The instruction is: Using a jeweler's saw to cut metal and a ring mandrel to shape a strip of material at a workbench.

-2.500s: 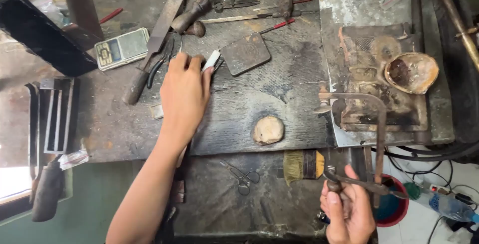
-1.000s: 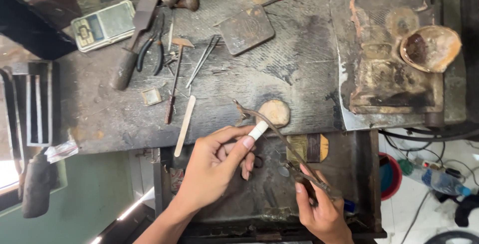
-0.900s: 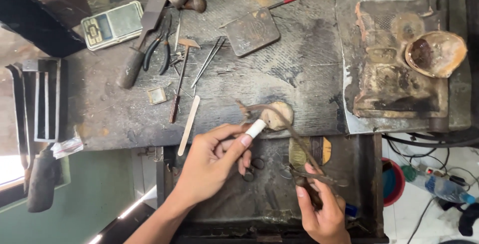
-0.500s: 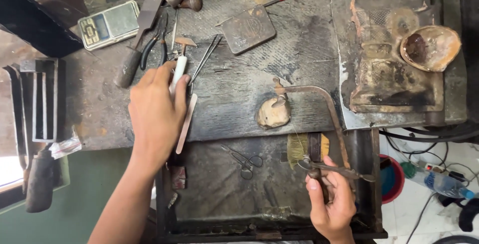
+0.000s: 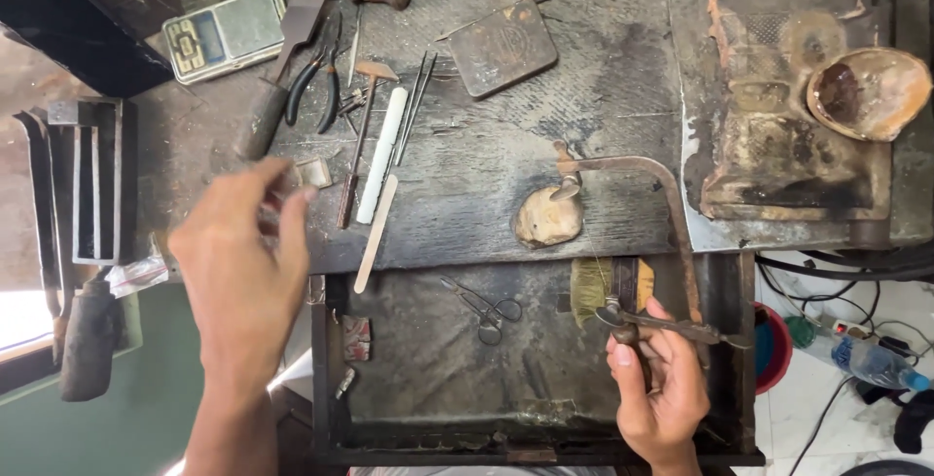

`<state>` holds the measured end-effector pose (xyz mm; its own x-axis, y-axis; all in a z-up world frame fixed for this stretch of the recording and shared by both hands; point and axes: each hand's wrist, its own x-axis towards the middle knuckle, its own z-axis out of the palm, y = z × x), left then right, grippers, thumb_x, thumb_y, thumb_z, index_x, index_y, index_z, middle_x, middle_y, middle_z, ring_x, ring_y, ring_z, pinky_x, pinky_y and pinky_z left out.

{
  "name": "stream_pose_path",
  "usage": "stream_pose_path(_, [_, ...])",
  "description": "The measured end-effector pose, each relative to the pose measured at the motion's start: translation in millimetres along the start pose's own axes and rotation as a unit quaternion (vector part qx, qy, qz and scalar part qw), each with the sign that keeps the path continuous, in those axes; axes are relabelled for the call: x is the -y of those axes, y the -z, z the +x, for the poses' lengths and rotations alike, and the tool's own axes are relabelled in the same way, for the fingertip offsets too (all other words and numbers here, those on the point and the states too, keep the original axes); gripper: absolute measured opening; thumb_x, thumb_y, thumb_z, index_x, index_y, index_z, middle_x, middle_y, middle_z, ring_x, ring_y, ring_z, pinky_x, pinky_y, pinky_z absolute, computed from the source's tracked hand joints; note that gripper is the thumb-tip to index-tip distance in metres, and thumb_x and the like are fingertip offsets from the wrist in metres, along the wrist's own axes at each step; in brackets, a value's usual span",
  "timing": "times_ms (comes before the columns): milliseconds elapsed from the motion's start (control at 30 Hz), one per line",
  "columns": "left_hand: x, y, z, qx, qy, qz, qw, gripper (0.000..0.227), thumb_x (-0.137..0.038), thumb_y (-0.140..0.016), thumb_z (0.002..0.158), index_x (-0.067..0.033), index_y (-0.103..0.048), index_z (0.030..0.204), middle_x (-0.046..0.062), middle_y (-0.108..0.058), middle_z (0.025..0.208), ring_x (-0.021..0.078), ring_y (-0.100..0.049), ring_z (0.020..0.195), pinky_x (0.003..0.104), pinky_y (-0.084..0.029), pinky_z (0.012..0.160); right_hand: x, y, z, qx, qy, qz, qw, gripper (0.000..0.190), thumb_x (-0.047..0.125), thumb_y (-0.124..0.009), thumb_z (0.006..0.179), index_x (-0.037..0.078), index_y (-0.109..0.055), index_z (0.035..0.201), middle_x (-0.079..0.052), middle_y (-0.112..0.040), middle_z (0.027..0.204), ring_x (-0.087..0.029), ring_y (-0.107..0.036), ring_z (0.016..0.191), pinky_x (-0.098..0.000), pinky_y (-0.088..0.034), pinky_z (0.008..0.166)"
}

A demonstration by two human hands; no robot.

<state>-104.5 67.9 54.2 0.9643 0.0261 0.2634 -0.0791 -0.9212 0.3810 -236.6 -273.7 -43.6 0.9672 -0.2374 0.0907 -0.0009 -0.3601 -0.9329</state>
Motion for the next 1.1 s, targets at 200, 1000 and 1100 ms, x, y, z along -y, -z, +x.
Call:
stream_pose_path(200, [-27.9, -22.9, -31.7, 0.022, 0.027, -0.131, 0.991, 0.015, -0.015, -0.080, 0.092, -0.0028, -0.076, 0.100, 0.008, -0.076, 0.087, 0.0168, -0.068, 0.068, 0.029, -0.054, 0.065, 3.7, -5.0, -1.1, -0.006, -0.033, 0.026, 0.999, 0.053, 0.004, -0.055, 0.096, -0.013, -0.044, 0.145, -0.021, -0.067, 0.088, -0.019, -0.062, 0.063, -0.0251, -0.051, 0.048])
stream_pose_path(1000, [-31.5, -34.4, -36.4, 0.124, 0.005, -0.087, 0.988, 0.019, -0.019, -0.067, 0.098, -0.0083, -0.075, 0.112, 0.006, -0.068, 0.098, 0.0249, -0.067, 0.088, 0.043, -0.057, 0.057, 13.4, -6.7, 0.4, -0.010, -0.042, 0.056, 0.997, 0.056, 0.004, -0.053, 0.098, -0.012, -0.038, 0.150, -0.022, -0.062, 0.086, -0.018, -0.053, 0.057, -0.0246, -0.042, 0.044])
stream_pose_path(1100, [-26.8, -39.5, -16.9, 0.043, -0.046, -0.085, 0.994, 0.021, -0.014, -0.066, 0.102, 0.0000, -0.073, 0.117, 0.011, -0.061, 0.098, 0.0272, -0.061, 0.089, 0.041, -0.053, 0.068, 13.6, -6.6, 1.3, -0.011, -0.033, 0.043, 0.998, 0.055, 0.004, -0.053, 0.098, -0.013, -0.039, 0.148, -0.022, -0.063, 0.085, -0.018, -0.056, 0.057, -0.0233, -0.045, 0.044])
